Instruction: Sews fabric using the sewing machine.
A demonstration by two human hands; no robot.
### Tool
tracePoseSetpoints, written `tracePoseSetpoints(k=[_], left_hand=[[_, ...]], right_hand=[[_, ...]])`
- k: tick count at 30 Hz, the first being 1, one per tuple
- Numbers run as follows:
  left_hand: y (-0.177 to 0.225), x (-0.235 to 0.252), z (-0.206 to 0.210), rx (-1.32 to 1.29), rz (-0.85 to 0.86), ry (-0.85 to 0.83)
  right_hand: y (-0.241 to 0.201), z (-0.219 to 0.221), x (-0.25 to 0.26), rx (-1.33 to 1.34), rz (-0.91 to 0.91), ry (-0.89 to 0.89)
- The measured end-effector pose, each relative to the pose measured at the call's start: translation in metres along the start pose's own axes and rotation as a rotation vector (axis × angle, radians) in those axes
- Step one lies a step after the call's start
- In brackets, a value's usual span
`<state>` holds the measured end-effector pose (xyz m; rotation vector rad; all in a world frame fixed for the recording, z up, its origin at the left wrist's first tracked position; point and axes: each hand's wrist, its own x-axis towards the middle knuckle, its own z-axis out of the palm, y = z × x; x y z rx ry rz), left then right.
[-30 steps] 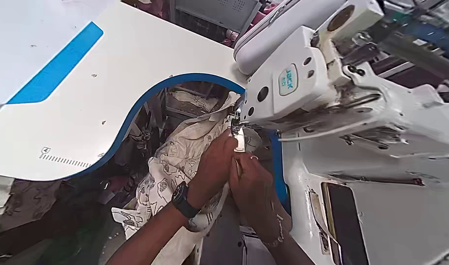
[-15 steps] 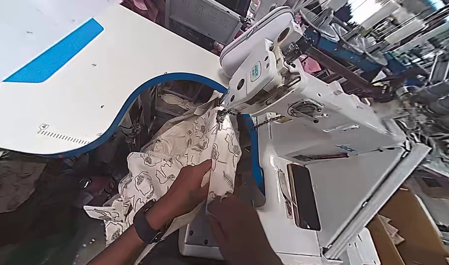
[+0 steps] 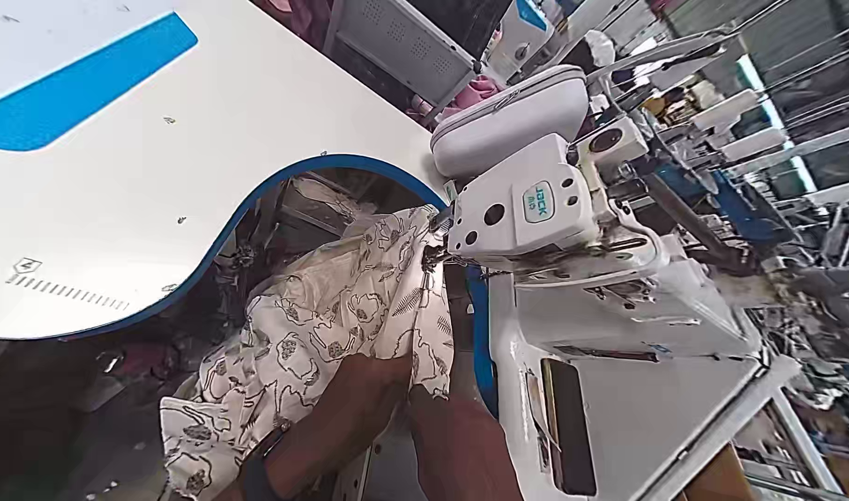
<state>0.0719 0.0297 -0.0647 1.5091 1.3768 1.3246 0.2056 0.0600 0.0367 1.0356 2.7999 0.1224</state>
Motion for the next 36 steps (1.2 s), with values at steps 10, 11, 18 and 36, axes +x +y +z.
tracePoseSetpoints(k=[10,11,18,36], left_hand=[[0.015,-0.006,-0.013,-0.051,-0.203,-0.034],[0.013,-0.020,-0.012,-0.042,-0.191,-0.020],[0.011,-0.042,0.006,0.176,-0.035,0.128],[0.006,-0.050,0.018,0.206,-0.079,0.222]], right_hand=[[0.043,0.011,0.001,0.143,0.242,-0.269],[0.056,0.022,0.005,0.159,0.275,-0.448],[0.134,0.094,0.029,1.035,-0.304,-0.577],[0.073,0.104,0.057,0.389,0.093,-0.727]])
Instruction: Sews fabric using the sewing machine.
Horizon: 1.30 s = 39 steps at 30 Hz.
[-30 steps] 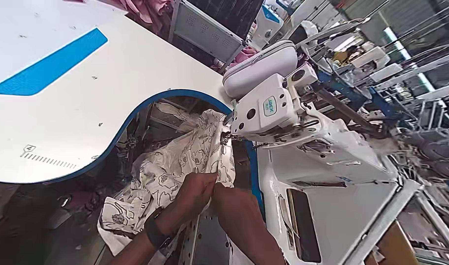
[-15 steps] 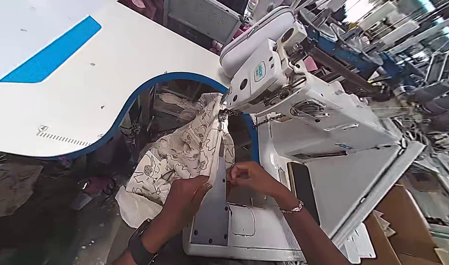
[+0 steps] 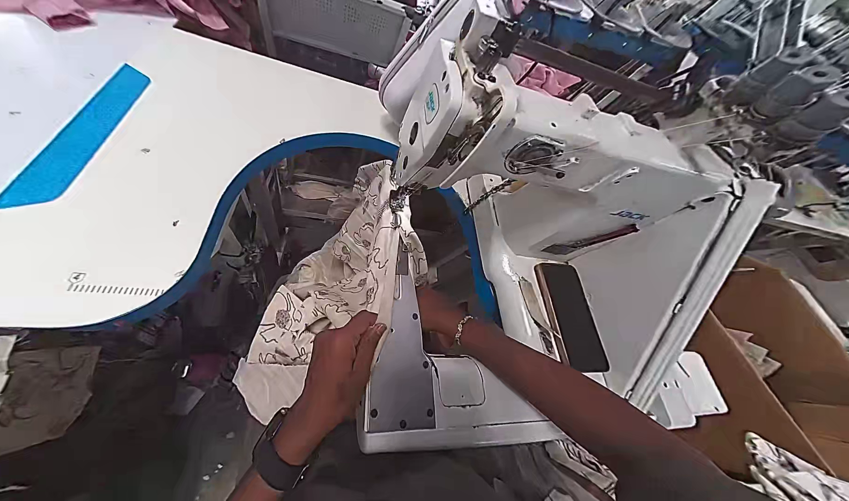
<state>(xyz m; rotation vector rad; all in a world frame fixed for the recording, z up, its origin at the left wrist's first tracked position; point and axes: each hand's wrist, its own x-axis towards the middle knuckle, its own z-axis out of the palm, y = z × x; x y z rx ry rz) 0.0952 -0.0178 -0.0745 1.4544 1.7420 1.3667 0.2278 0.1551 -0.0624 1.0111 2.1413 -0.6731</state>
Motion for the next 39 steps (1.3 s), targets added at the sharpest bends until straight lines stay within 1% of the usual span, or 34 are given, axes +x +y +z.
tracePoseSetpoints(k=[1,2,3,4,5,6,7,8,9,10,11,12,13,14,16,18,21,22,24,27,30,33,36,39], left_hand=[[0.000,0.000,-0.003,0.002,0.003,-0.004],[-0.002,-0.001,-0.007,-0.008,0.000,-0.006],[-0.004,-0.003,-0.008,-0.034,-0.003,-0.005],[-0.006,-0.003,-0.006,-0.075,-0.002,0.002],[-0.006,-0.003,-0.002,-0.126,0.002,0.016],[-0.006,-0.002,0.003,-0.163,0.023,0.039],[-0.005,-0.002,0.008,-0.182,0.051,0.062],[-0.002,-0.002,0.015,-0.176,0.068,0.078],[0.001,-0.004,0.020,-0.145,0.084,0.087],[0.003,-0.007,0.021,-0.119,0.102,0.086],[0.003,-0.005,0.019,-0.102,0.122,0.084],[0.002,0.000,0.017,-0.091,0.142,0.090],[0.002,0.002,0.018,-0.089,0.149,0.095],[0.003,0.001,0.018,-0.079,0.154,0.086],[0.002,0.004,0.022,-0.034,0.160,0.092],[-0.005,0.020,0.023,-0.058,0.159,0.136],[-0.013,0.034,0.032,-0.200,0.140,0.186],[-0.014,0.040,0.033,-0.214,0.138,0.195],[-0.010,0.045,0.028,-0.145,0.147,0.191],[0.001,0.033,0.017,-0.005,0.186,0.166],[0.001,0.022,0.015,-0.031,0.221,0.115],[-0.002,0.028,0.019,-0.072,0.220,0.131],[-0.007,0.037,0.024,-0.245,0.149,0.112],[-0.015,0.053,0.029,-0.400,0.109,0.101]], right_hand=[[0.000,-0.002,-0.001,0.010,-0.023,-0.019],[0.007,-0.003,-0.007,0.071,-0.093,0.020],[0.022,-0.002,-0.021,0.223,-0.180,0.138],[0.034,-0.003,-0.046,0.451,-0.250,0.289],[0.039,-0.001,-0.079,0.657,-0.322,0.419],[0.033,0.005,-0.111,0.741,-0.407,0.527],[0.018,0.016,-0.141,0.671,-0.458,0.583],[-0.003,0.030,-0.163,0.526,-0.471,0.619],[-0.022,0.042,-0.172,0.332,-0.433,0.636],[-0.037,0.050,-0.178,0.185,-0.352,0.623],[-0.044,0.046,-0.181,0.114,-0.285,0.615],[-0.052,0.032,-0.183,0.058,-0.232,0.620],[-0.064,0.020,-0.185,-0.008,-0.202,0.627],[-0.079,0.018,-0.182,-0.071,-0.199,0.625],[-0.098,0.028,-0.155,-0.171,-0.240,0.648],[-0.096,0.024,-0.135,-0.180,-0.231,0.641],[-0.093,0.012,-0.138,-0.207,-0.158,0.612],[-0.095,0.010,-0.139,-0.234,-0.147,0.648],[-0.100,0.012,-0.139,-0.323,-0.122,0.753],[-0.102,0.015,-0.134,-0.453,-0.075,0.852],[-0.102,0.016,-0.126,-0.442,-0.036,0.869],[-0.099,0.014,-0.112,-0.455,-0.015,0.956],[-0.094,0.011,-0.096,-0.458,-0.006,1.063],[-0.092,0.004,-0.084,-0.337,0.003,1.118]])
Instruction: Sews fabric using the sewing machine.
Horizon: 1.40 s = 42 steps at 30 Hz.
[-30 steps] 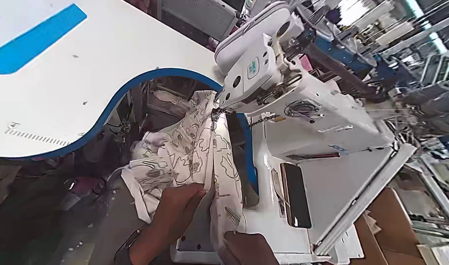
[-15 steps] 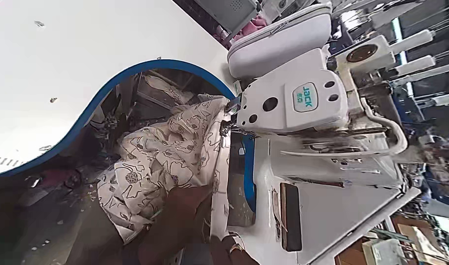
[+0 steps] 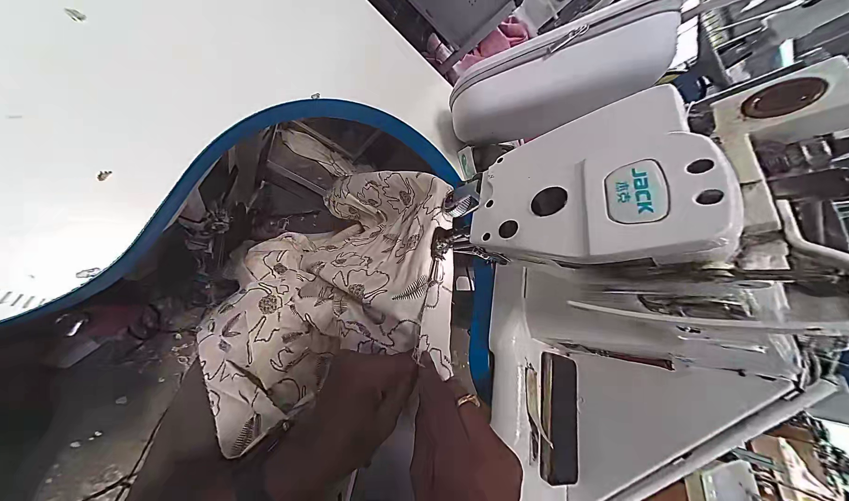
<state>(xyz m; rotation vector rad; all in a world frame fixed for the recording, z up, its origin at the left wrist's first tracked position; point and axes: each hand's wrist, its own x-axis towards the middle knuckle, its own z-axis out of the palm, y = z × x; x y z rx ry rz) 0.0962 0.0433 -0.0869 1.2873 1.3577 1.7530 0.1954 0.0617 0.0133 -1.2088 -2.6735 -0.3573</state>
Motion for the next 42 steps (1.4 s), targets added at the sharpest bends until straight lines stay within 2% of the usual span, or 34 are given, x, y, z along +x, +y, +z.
tracePoseSetpoints(k=[4,8,10,13,15,20,24,26,29,33,39,42], left_hand=[[0.007,0.015,-0.004,0.078,-0.046,-0.044],[0.018,0.002,-0.005,0.238,0.037,-0.104],[0.011,0.006,-0.007,0.196,0.047,-0.129],[-0.002,0.020,-0.012,-0.008,-0.019,-0.223],[-0.006,0.026,-0.011,-0.066,-0.054,-0.214],[0.005,0.010,-0.002,0.093,-0.050,-0.080],[0.006,0.008,0.001,0.150,-0.027,-0.074],[0.009,0.010,0.000,0.180,-0.045,-0.085],[0.017,0.016,-0.010,0.220,-0.093,-0.188],[0.017,0.024,-0.020,0.223,-0.101,-0.279],[0.014,0.023,-0.015,0.268,0.000,-0.210],[0.012,0.024,-0.018,0.265,0.026,-0.205]], right_hand=[[0.010,-0.008,-0.010,0.067,0.109,-0.053],[0.010,-0.019,-0.012,0.042,0.029,-0.081],[0.007,-0.012,-0.003,0.017,-0.057,-0.072],[0.008,0.004,0.008,0.003,-0.096,0.013],[0.012,0.015,0.011,0.009,-0.073,0.097],[0.020,0.021,-0.006,0.089,0.062,0.182],[0.019,0.029,-0.006,0.082,0.049,0.242],[0.020,0.035,-0.001,0.045,0.038,0.224],[0.021,0.045,0.002,0.011,0.038,0.198],[0.025,0.037,0.002,-0.001,0.050,0.208],[0.033,0.033,-0.006,0.136,0.006,0.177],[0.039,0.045,-0.009,0.179,0.028,0.169]])
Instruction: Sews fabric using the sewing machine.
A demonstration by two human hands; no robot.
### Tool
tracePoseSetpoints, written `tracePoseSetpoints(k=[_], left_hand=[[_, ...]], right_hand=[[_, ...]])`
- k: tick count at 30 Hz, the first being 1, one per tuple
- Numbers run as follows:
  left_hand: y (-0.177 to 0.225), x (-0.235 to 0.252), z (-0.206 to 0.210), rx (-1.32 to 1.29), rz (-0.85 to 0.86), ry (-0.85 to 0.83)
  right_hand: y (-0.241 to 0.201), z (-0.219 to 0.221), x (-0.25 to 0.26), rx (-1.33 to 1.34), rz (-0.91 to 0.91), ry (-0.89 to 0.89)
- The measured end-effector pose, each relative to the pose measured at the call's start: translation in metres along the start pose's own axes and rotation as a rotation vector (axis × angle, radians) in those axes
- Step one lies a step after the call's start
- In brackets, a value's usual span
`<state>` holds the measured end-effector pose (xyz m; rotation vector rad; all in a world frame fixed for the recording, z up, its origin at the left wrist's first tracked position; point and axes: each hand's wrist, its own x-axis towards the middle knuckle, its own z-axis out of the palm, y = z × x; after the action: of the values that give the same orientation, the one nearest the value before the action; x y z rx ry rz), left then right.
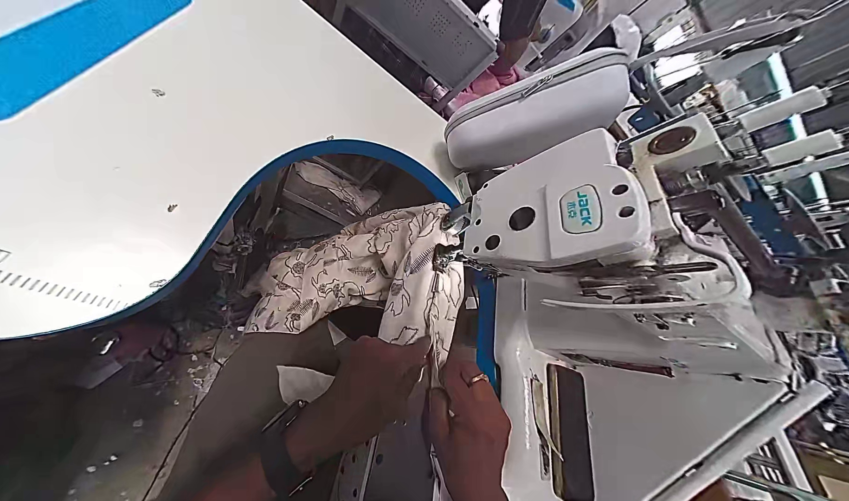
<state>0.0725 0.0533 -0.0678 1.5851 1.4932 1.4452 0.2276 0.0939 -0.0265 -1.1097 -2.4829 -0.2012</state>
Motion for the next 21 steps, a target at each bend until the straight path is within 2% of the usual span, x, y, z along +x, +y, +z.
tracePoseSetpoints(k=[9,12,14,17,19,21], left_hand=[[-0.001,-0.002,0.007,-0.085,-0.084,-0.015],[0.000,-0.004,0.005,-0.057,-0.072,0.001],[-0.002,-0.005,0.007,-0.061,-0.065,0.015],[-0.003,-0.004,0.011,-0.087,-0.073,0.033],[-0.004,0.003,0.010,-0.072,-0.069,0.058],[-0.004,0.005,0.011,-0.049,-0.060,0.077]], right_hand=[[0.007,-0.005,-0.002,-0.035,-0.022,-0.027],[0.025,-0.005,-0.023,0.000,0.031,-0.178],[0.032,-0.023,-0.029,0.178,0.067,-0.324],[0.012,-0.060,-0.017,0.313,-0.066,-0.391],[0.007,-0.053,-0.011,0.275,-0.165,-0.351],[0.003,-0.046,-0.011,0.228,-0.182,-0.384]])
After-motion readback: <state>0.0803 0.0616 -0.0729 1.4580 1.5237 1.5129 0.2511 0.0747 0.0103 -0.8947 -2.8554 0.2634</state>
